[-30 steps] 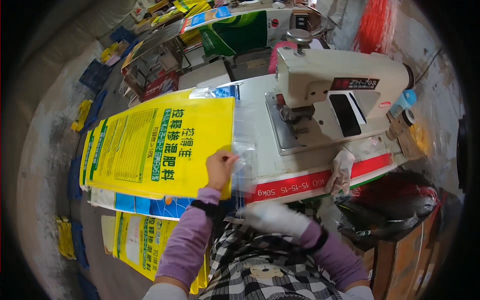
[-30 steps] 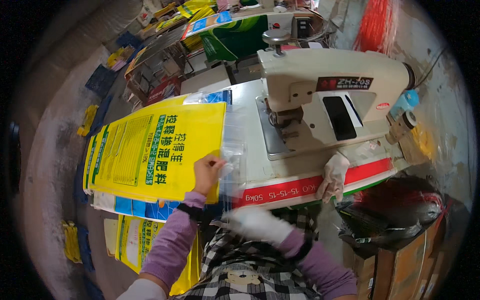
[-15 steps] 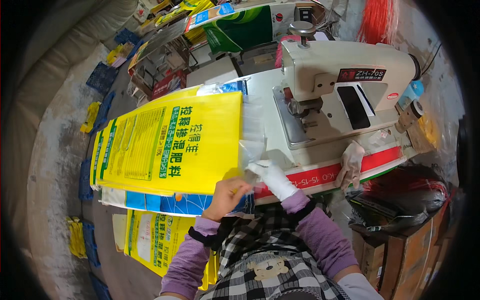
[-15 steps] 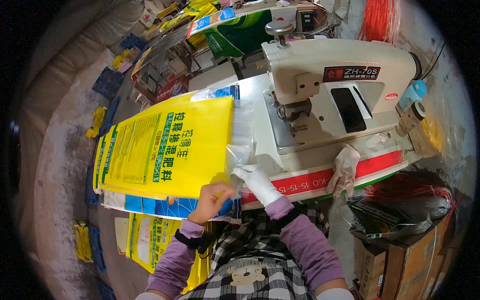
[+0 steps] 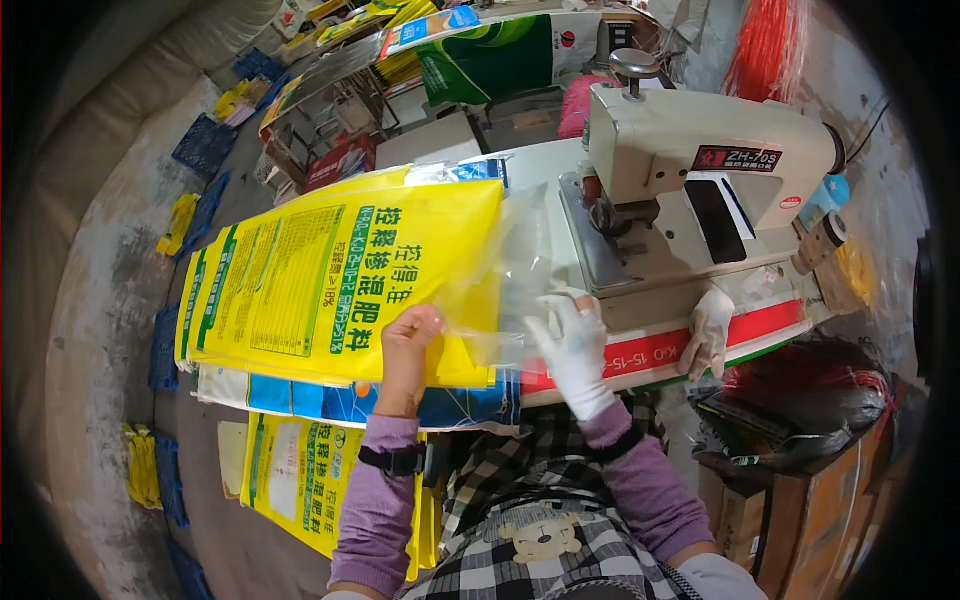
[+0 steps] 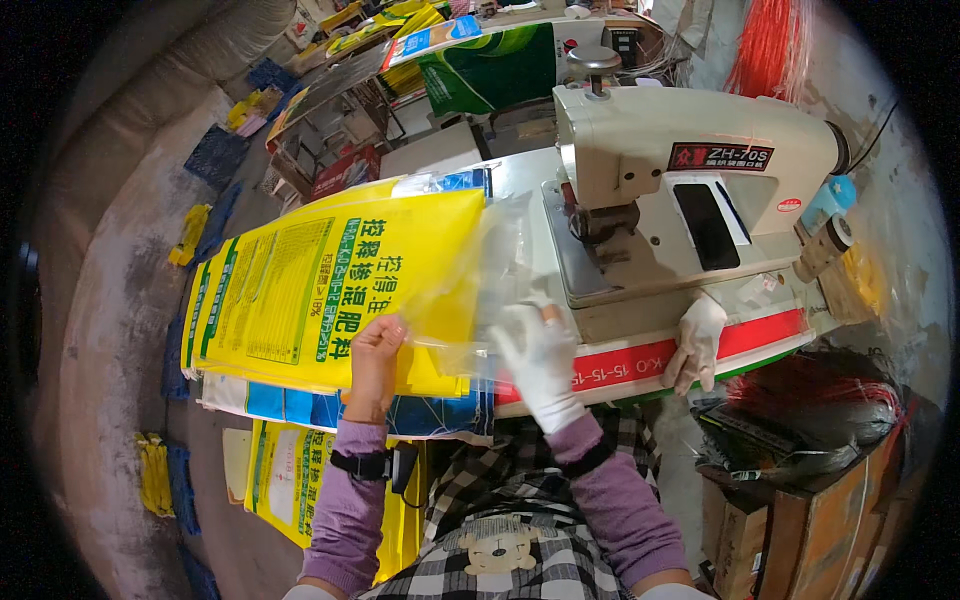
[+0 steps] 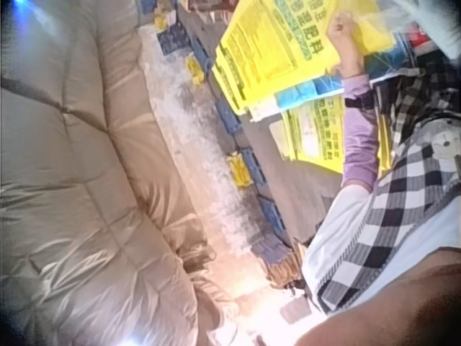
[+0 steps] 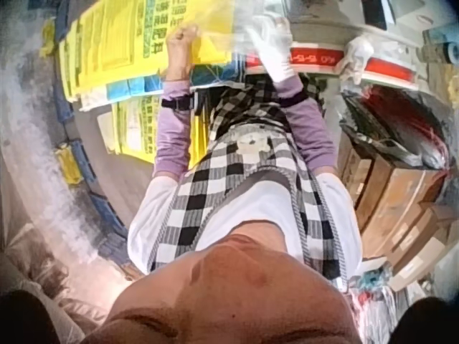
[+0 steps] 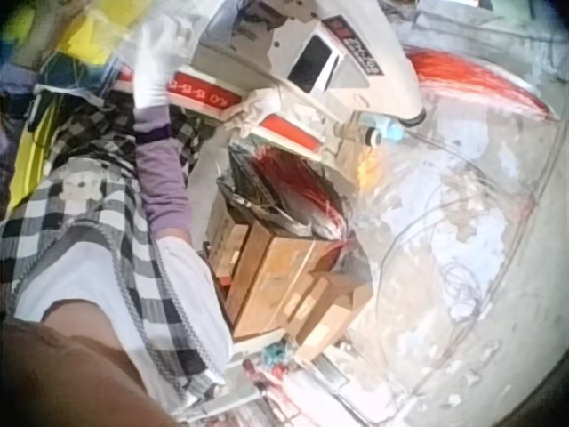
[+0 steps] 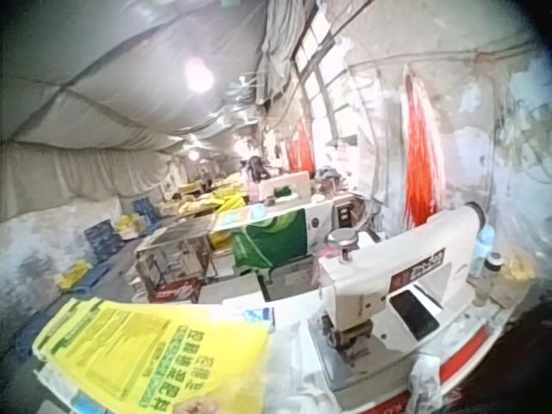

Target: Sewing the edges of large yellow fertilizer bags using an industrial sewing machine and stacking them.

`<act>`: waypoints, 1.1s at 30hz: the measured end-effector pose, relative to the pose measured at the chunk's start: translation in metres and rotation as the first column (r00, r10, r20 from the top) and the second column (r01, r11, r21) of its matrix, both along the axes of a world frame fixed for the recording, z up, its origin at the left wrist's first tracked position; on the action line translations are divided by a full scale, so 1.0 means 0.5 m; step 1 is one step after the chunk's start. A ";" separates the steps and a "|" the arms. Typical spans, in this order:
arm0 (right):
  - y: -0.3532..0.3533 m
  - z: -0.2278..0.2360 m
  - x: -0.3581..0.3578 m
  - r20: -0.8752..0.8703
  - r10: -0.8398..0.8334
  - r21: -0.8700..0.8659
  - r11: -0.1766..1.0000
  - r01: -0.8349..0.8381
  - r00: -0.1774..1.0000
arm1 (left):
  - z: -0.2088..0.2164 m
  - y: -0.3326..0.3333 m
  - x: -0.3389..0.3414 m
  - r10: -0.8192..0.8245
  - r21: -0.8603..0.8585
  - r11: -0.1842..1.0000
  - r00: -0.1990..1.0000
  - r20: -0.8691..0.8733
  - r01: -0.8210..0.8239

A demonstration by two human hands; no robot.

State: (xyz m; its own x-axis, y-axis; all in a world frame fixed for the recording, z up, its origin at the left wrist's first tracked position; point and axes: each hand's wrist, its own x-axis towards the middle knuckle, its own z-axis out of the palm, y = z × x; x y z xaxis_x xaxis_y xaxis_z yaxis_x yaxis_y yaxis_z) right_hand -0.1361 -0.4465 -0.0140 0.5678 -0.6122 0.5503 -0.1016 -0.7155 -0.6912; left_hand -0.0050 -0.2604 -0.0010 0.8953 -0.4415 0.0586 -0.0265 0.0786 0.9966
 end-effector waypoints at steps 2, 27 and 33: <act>0.040 0.024 0.003 -0.043 0.381 -0.031 0.923 -0.383 0.924 | -0.011 -0.010 -0.015 -0.037 0.079 0.996 0.999 0.006 0.036; 0.069 -0.022 0.031 -0.237 0.781 0.152 0.617 -0.772 0.578 | 0.044 0.027 -0.016 -0.364 0.456 0.815 0.928 -0.078 0.358; 0.145 0.063 0.069 -0.632 0.585 -0.274 0.445 -0.853 0.508 | 0.124 0.104 -0.151 -0.441 0.708 0.564 0.571 0.693 -0.424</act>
